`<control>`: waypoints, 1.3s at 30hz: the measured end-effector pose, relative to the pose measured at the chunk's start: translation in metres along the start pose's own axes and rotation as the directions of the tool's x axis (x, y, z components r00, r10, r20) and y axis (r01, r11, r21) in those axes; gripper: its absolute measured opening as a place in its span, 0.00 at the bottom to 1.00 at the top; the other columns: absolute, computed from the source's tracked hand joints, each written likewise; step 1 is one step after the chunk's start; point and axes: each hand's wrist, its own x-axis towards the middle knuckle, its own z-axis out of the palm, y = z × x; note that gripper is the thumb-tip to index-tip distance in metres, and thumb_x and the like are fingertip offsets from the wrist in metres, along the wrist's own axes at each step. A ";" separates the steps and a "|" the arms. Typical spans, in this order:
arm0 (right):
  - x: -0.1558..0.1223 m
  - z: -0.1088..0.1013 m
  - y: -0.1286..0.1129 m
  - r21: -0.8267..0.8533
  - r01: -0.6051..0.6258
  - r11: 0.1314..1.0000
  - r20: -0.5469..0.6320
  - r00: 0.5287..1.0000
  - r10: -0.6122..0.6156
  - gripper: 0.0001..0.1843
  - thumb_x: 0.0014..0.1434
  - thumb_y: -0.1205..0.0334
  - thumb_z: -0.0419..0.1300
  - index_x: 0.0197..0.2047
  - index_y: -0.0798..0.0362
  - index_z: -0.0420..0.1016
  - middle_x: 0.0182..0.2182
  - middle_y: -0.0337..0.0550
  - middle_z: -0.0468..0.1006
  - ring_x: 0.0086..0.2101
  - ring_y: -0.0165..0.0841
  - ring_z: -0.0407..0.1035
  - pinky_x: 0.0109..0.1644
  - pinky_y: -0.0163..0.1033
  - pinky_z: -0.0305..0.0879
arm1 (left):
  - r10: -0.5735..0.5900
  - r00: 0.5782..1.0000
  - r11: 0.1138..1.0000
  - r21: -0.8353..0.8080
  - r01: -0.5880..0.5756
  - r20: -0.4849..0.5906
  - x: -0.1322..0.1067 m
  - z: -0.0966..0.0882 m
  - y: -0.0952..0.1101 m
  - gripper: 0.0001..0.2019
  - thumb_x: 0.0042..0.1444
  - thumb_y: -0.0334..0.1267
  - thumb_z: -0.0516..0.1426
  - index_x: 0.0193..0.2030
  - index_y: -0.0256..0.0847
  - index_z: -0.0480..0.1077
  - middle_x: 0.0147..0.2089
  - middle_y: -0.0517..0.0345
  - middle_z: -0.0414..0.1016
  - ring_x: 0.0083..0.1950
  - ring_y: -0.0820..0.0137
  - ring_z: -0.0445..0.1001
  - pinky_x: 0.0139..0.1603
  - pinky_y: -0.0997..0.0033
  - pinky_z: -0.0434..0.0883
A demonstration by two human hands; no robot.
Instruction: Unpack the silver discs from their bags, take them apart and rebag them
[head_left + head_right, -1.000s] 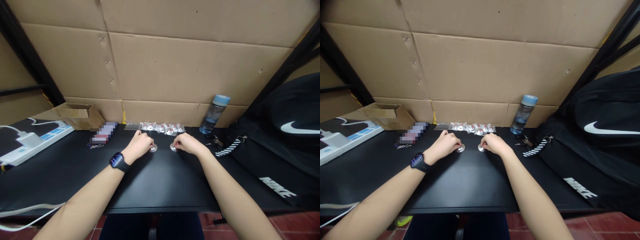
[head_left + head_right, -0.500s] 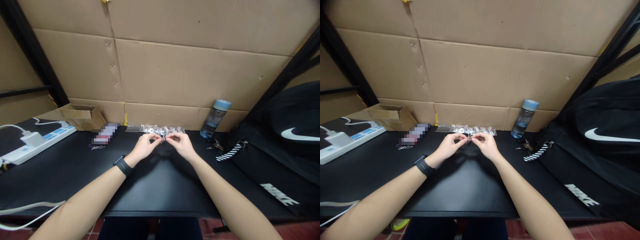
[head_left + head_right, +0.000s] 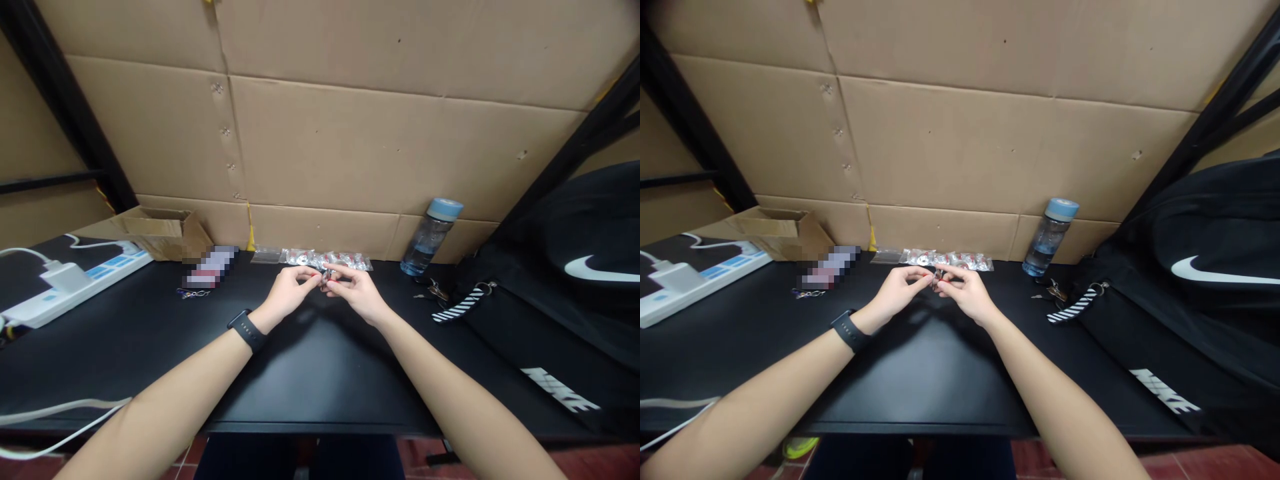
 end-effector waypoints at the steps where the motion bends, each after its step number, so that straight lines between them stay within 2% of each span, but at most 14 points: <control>1: 0.001 -0.001 0.002 -0.006 0.003 1.000 0.001 1.000 -0.003 0.29 0.53 0.55 0.70 0.57 0.49 0.76 0.35 0.38 0.74 0.39 0.36 0.78 0.51 0.49 0.76 | -0.006 1.000 1.000 -0.013 0.006 0.005 0.000 0.000 0.000 0.13 0.58 0.46 0.61 0.39 0.37 0.79 0.40 0.49 0.82 0.43 0.61 0.81 0.51 0.61 0.74; 6: 0.002 -0.003 0.010 -0.028 0.013 1.000 -0.028 1.000 -0.013 0.34 0.46 0.58 0.75 0.57 0.46 0.76 0.42 0.40 0.75 0.42 0.36 0.78 0.57 0.49 0.72 | -0.027 0.999 0.999 -0.039 0.028 0.020 -0.001 0.002 0.001 0.13 0.58 0.46 0.61 0.38 0.38 0.79 0.40 0.50 0.83 0.43 0.62 0.80 0.51 0.62 0.74; 11: 0.004 -0.002 0.014 -0.065 0.057 0.996 -0.048 0.997 -0.060 0.37 0.40 0.58 0.78 0.55 0.46 0.78 0.55 0.46 0.70 0.39 0.35 0.78 0.52 0.46 0.76 | -0.036 0.999 0.999 -0.021 0.037 0.037 -0.001 0.004 -0.003 0.14 0.58 0.47 0.60 0.38 0.37 0.78 0.39 0.50 0.82 0.42 0.62 0.80 0.49 0.63 0.73; 14: 0.004 -0.002 0.014 -0.098 0.049 0.994 -0.044 0.998 -0.054 0.36 0.41 0.58 0.77 0.56 0.47 0.77 0.55 0.47 0.71 0.37 0.34 0.78 0.50 0.46 0.76 | -0.030 0.997 0.999 0.045 0.027 0.073 0.002 0.002 -0.006 0.15 0.59 0.48 0.59 0.40 0.38 0.78 0.41 0.51 0.82 0.45 0.62 0.79 0.52 0.63 0.72; 18: 0.004 -0.004 0.011 -0.159 0.022 0.987 -0.025 0.999 -0.026 0.36 0.44 0.58 0.75 0.58 0.50 0.76 0.50 0.48 0.75 0.33 0.30 0.76 0.45 0.43 0.76 | -0.030 0.966 0.982 0.186 -0.019 0.257 0.013 -0.025 -0.010 0.20 0.62 0.51 0.55 0.50 0.39 0.75 0.51 0.50 0.79 0.53 0.61 0.76 0.58 0.62 0.69; 19: 0.004 -0.006 0.010 -0.178 0.024 0.984 -0.024 0.999 -0.029 0.36 0.44 0.58 0.75 0.57 0.50 0.76 0.50 0.48 0.76 0.32 0.29 0.75 0.44 0.42 0.76 | -0.054 0.969 0.963 0.269 -0.014 0.242 0.016 -0.037 -0.013 0.21 0.63 0.52 0.53 0.53 0.40 0.73 0.55 0.49 0.77 0.56 0.60 0.74 0.60 0.61 0.68; 20: 0.005 -0.008 0.009 -0.198 0.027 0.980 -0.027 0.999 -0.033 0.35 0.44 0.58 0.75 0.57 0.51 0.76 0.51 0.48 0.76 0.31 0.28 0.75 0.44 0.42 0.76 | -0.079 0.984 0.910 0.415 0.005 0.161 0.019 -0.049 -0.018 0.20 0.63 0.51 0.52 0.54 0.41 0.72 0.57 0.49 0.75 0.59 0.58 0.71 0.61 0.58 0.66; 22: 0.006 -0.013 0.009 -0.237 0.028 0.971 -0.035 0.999 -0.037 0.35 0.44 0.59 0.74 0.57 0.51 0.77 0.50 0.49 0.77 0.32 0.29 0.75 0.46 0.42 0.75 | -0.120 0.992 0.685 0.720 0.112 -0.039 0.022 -0.071 -0.029 0.18 0.63 0.48 0.52 0.54 0.44 0.71 0.62 0.47 0.70 0.65 0.53 0.65 0.63 0.49 0.62; 24: 0.008 -0.018 0.009 -0.272 0.025 0.962 -0.045 0.998 -0.039 0.35 0.44 0.58 0.74 0.57 0.52 0.76 0.50 0.49 0.78 0.35 0.31 0.76 0.47 0.43 0.75 | -0.164 0.978 0.501 0.843 0.195 -0.129 0.023 -0.088 -0.041 0.18 0.62 0.42 0.52 0.57 0.44 0.67 0.66 0.45 0.66 0.67 0.52 0.62 0.62 0.45 0.60; 28: 0.013 -0.030 0.010 -0.341 0.054 0.938 -0.089 0.992 -0.089 0.36 0.46 0.57 0.72 0.59 0.53 0.73 0.47 0.50 0.79 0.35 0.32 0.76 0.46 0.43 0.75 | -0.336 0.937 0.378 0.897 0.228 -0.096 0.022 -0.100 -0.049 0.20 0.63 0.45 0.48 0.60 0.43 0.64 0.67 0.44 0.66 0.65 0.51 0.65 0.60 0.43 0.61; 33: 0.016 -0.045 0.009 -0.445 0.117 0.888 -0.134 0.972 -0.195 0.26 0.48 0.56 0.70 0.50 0.52 0.72 0.43 0.47 0.80 0.34 0.31 0.76 0.44 0.40 0.74 | -0.406 0.907 0.181 0.964 0.196 -0.108 0.013 -0.094 -0.017 0.22 0.61 0.53 0.48 0.50 0.41 0.73 0.55 0.39 0.76 0.57 0.43 0.70 0.56 0.39 0.58; 35: 0.016 -0.050 0.008 -0.509 0.115 0.853 -0.137 0.967 -0.213 0.21 0.49 0.55 0.70 0.45 0.52 0.72 0.42 0.46 0.80 0.34 0.31 0.76 0.43 0.39 0.74 | -0.428 0.903 0.197 0.973 0.120 -0.025 0.007 -0.083 0.000 0.22 0.62 0.54 0.47 0.44 0.43 0.76 0.50 0.41 0.79 0.54 0.44 0.73 0.55 0.39 0.58; 36: 0.016 -0.051 0.007 -0.542 0.106 0.834 -0.129 0.970 -0.207 0.20 0.49 0.55 0.69 0.44 0.52 0.73 0.40 0.45 0.80 0.33 0.31 0.75 0.41 0.38 0.73 | -0.420 0.906 0.235 0.971 0.048 0.057 0.003 -0.075 0.008 0.22 0.62 0.55 0.47 0.42 0.45 0.77 0.47 0.44 0.80 0.53 0.45 0.73 0.55 0.40 0.59; 39: 0.014 -0.054 0.001 -0.616 0.087 0.783 -0.055 0.987 -0.152 0.20 0.49 0.55 0.69 0.44 0.52 0.74 0.35 0.41 0.80 0.29 0.30 0.74 0.37 0.36 0.71 | -0.289 0.881 0.446 0.867 -0.223 0.375 -0.011 -0.042 0.021 0.19 0.63 0.53 0.49 0.49 0.51 0.75 0.53 0.51 0.77 0.57 0.52 0.72 0.57 0.48 0.61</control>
